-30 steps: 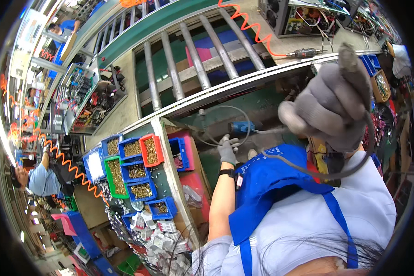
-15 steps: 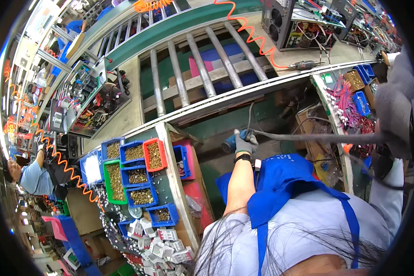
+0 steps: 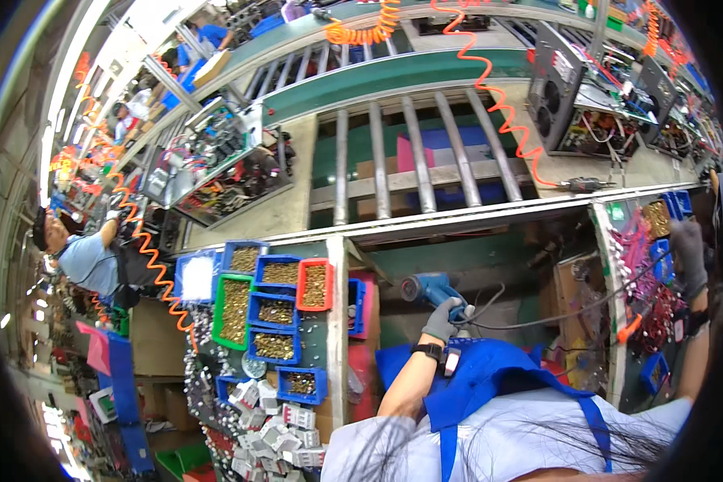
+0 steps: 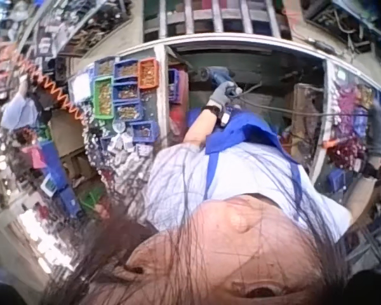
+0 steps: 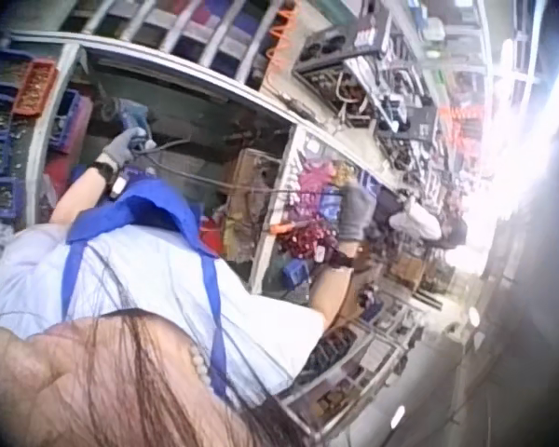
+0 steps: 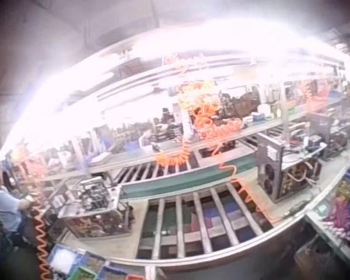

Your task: Assembling an electronic unit on a production line using an air tool and connecting wires.

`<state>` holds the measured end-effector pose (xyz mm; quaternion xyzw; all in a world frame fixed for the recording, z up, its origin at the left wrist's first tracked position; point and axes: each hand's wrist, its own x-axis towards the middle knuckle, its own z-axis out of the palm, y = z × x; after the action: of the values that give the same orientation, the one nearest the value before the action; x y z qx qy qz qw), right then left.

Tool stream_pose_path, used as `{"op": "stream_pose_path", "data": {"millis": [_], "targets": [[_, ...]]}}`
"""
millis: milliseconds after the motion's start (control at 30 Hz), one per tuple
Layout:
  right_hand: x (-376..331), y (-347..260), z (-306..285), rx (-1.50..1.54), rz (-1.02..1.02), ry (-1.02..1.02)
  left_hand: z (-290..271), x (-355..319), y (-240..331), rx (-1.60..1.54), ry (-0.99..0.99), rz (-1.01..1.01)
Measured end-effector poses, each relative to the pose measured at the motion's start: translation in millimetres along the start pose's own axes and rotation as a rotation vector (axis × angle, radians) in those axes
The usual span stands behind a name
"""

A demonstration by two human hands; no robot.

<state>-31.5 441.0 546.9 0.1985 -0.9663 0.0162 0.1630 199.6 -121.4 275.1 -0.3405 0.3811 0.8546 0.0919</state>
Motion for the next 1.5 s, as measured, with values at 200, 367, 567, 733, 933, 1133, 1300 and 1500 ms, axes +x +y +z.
{"op": "stream_pose_path", "data": {"millis": [200,367,567,733,933,1133,1300,1500], "targets": [[25.4,-240.0,59.4,0.541,-0.192,-0.673,39.6,-73.0,67.4,-0.252,-0.133,-0.058],[48.5,-432.4,67.3,1.045,-0.494,-1.312,91.5,-131.7,148.8,-0.143,-0.275,0.370],[28.8,-504.9,107.1,1.464,-0.482,-1.161,128.6,-184.7,240.0,0.086,-0.197,0.602],[14.7,-447.7,228.1,1.026,-0.590,-0.564,111.8,-230.4,303.8,0.551,0.148,0.794],[15.3,-347.2,256.1,1.200,0.056,-0.271,24.7,-239.0,335.6,1.649,0.665,0.914],[115.1,-343.6,90.4,1.063,-0.192,0.087,3.7,-219.0,317.1,2.318,0.632,0.506],[236.9,-253.8,68.1,1.698,-0.223,-0.218,-4.1,-177.6,291.6,2.562,0.260,0.826],[297.5,-269.9,120.5,1.237,-0.272,-0.318,19.7,-232.5,301.0,2.289,0.007,0.990]]}}
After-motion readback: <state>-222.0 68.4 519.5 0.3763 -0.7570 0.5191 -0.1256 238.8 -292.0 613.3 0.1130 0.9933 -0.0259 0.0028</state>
